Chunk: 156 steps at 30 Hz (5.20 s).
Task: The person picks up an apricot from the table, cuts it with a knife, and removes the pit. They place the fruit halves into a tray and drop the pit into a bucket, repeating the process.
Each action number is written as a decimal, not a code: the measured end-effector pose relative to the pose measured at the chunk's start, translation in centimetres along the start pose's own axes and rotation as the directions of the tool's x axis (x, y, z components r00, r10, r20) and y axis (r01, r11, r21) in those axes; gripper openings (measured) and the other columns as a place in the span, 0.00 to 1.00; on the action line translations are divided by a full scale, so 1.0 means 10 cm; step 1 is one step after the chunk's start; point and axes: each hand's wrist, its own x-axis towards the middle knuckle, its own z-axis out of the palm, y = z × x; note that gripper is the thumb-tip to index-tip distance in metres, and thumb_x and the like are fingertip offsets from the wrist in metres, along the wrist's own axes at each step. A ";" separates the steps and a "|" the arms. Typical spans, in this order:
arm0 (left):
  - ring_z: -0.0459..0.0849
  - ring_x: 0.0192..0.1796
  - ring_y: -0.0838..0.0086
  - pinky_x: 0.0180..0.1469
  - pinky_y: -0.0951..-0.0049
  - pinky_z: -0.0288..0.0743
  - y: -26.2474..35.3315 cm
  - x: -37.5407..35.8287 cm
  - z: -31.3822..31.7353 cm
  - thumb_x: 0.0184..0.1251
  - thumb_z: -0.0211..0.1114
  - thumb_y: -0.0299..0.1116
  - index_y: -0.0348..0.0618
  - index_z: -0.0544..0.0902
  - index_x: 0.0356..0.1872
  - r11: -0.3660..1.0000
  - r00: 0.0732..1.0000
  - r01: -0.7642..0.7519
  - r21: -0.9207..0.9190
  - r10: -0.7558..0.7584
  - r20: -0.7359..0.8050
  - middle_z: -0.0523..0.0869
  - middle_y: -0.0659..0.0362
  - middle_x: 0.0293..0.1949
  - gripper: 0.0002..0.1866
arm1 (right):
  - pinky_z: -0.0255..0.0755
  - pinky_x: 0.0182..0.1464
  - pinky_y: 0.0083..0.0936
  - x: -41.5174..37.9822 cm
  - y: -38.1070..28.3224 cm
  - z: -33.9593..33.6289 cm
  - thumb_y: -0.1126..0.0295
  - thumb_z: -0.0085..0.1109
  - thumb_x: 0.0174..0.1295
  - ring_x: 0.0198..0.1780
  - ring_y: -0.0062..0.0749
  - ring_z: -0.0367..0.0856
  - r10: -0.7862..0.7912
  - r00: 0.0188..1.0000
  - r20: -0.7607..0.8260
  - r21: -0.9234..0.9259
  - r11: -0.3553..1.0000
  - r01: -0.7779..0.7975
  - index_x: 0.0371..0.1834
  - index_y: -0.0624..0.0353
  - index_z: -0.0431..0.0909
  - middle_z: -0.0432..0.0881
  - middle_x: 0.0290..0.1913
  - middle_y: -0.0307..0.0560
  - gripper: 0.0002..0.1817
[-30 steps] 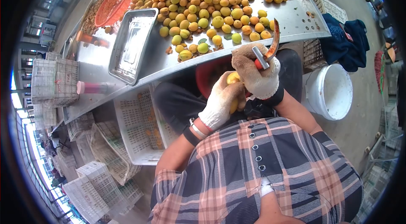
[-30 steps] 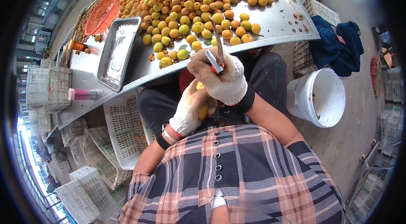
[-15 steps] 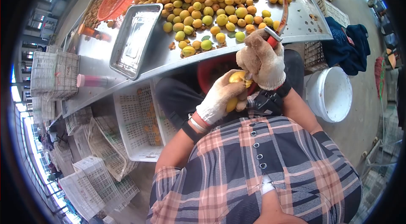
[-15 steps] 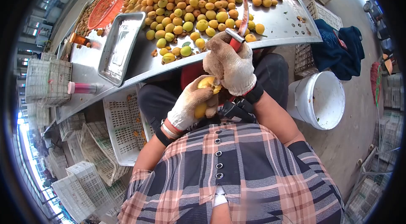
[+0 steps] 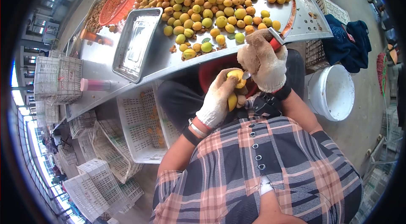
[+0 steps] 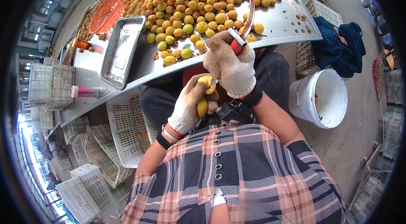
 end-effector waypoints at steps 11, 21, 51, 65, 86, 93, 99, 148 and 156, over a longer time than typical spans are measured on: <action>0.84 0.37 0.73 0.35 0.74 0.81 -0.05 -0.01 0.03 0.81 0.56 0.38 0.39 0.69 0.64 0.988 0.997 -0.020 0.150 0.032 -0.074 0.82 0.54 0.46 0.19 | 0.79 0.41 0.22 -0.16 -0.03 0.00 0.76 0.65 0.66 0.37 0.22 0.84 -0.040 0.998 0.053 -0.525 0.849 0.062 0.46 0.64 0.81 0.86 0.35 0.40 0.07; 0.84 0.44 0.76 0.45 0.74 0.83 -0.01 -0.05 0.10 0.81 0.54 0.35 0.40 0.69 0.65 0.895 0.984 -0.108 0.433 0.159 -0.081 0.81 0.55 0.50 0.18 | 0.74 0.36 0.16 -0.09 0.03 -0.04 0.75 0.63 0.70 0.33 0.15 0.79 0.022 1.000 -0.019 -0.278 0.960 -0.026 0.46 0.63 0.81 0.82 0.32 0.36 0.05; 0.80 0.23 0.73 0.26 0.76 0.74 -0.02 -0.05 0.13 0.71 0.65 0.29 0.37 0.70 0.58 0.995 0.999 0.029 0.099 -0.027 -0.022 0.82 0.56 0.31 0.20 | 0.73 0.32 0.14 -0.19 -0.03 0.04 0.74 0.63 0.70 0.32 0.15 0.79 0.007 0.999 -0.035 -0.292 0.956 -0.017 0.47 0.62 0.81 0.83 0.34 0.37 0.06; 0.80 0.26 0.74 0.26 0.76 0.75 -0.01 -0.05 0.17 0.69 0.67 0.29 0.39 0.70 0.61 0.983 0.986 0.156 0.099 -0.148 -0.083 0.80 0.58 0.31 0.23 | 0.74 0.36 0.18 -0.14 -0.07 0.01 0.71 0.66 0.67 0.34 0.17 0.80 -0.036 0.965 0.260 -0.623 0.757 0.196 0.41 0.61 0.82 0.82 0.31 0.37 0.05; 0.79 0.20 0.74 0.21 0.76 0.72 -0.11 -0.04 0.10 0.70 0.68 0.29 0.39 0.69 0.58 0.986 0.992 0.078 0.146 -0.061 -0.111 0.81 0.57 0.28 0.22 | 0.73 0.37 0.15 -0.20 0.07 0.04 0.74 0.65 0.69 0.34 0.14 0.76 0.089 0.996 -0.015 -0.356 0.930 -0.088 0.44 0.62 0.81 0.80 0.33 0.34 0.05; 0.85 0.37 0.75 0.38 0.76 0.80 -0.09 -0.09 0.11 0.69 0.68 0.27 0.38 0.68 0.64 0.968 0.988 0.127 0.216 -0.104 -0.117 0.84 0.56 0.42 0.26 | 0.60 0.17 0.21 -0.09 0.19 0.06 0.69 0.64 0.70 0.14 0.18 0.67 0.230 0.952 -0.204 0.018 0.973 -0.231 0.38 0.56 0.78 0.71 0.17 0.34 0.06; 0.81 0.56 0.73 0.59 0.74 0.75 -0.17 -0.07 0.09 0.69 0.66 0.29 0.36 0.67 0.68 0.878 0.993 -0.043 0.476 0.090 -0.075 0.80 0.53 0.57 0.29 | 0.60 0.17 0.21 -0.11 0.14 0.04 0.69 0.65 0.69 0.13 0.19 0.66 0.307 0.940 -0.151 0.101 0.950 -0.294 0.37 0.56 0.78 0.71 0.16 0.34 0.06; 0.86 0.33 0.69 0.36 0.70 0.78 -0.13 0.11 -0.40 0.75 0.57 0.34 0.42 0.77 0.60 0.693 0.942 -0.253 0.675 0.336 0.008 0.87 0.51 0.40 0.17 | 0.77 0.51 0.22 -0.13 0.24 -0.26 0.75 0.74 0.56 0.43 0.19 0.82 0.553 0.811 0.190 -0.838 0.522 -0.160 0.49 0.64 0.81 0.86 0.38 0.41 0.18; 0.88 0.48 0.52 0.51 0.61 0.79 -0.08 -0.03 -0.41 0.72 0.62 0.35 0.41 0.78 0.53 0.451 0.941 -0.210 0.867 0.333 0.055 0.88 0.46 0.44 0.14 | 0.63 0.22 0.14 -0.06 0.64 -0.20 0.69 0.63 0.68 0.22 0.13 0.72 0.391 0.908 -0.153 -0.622 0.675 -0.396 0.35 0.59 0.83 0.80 0.25 0.34 0.06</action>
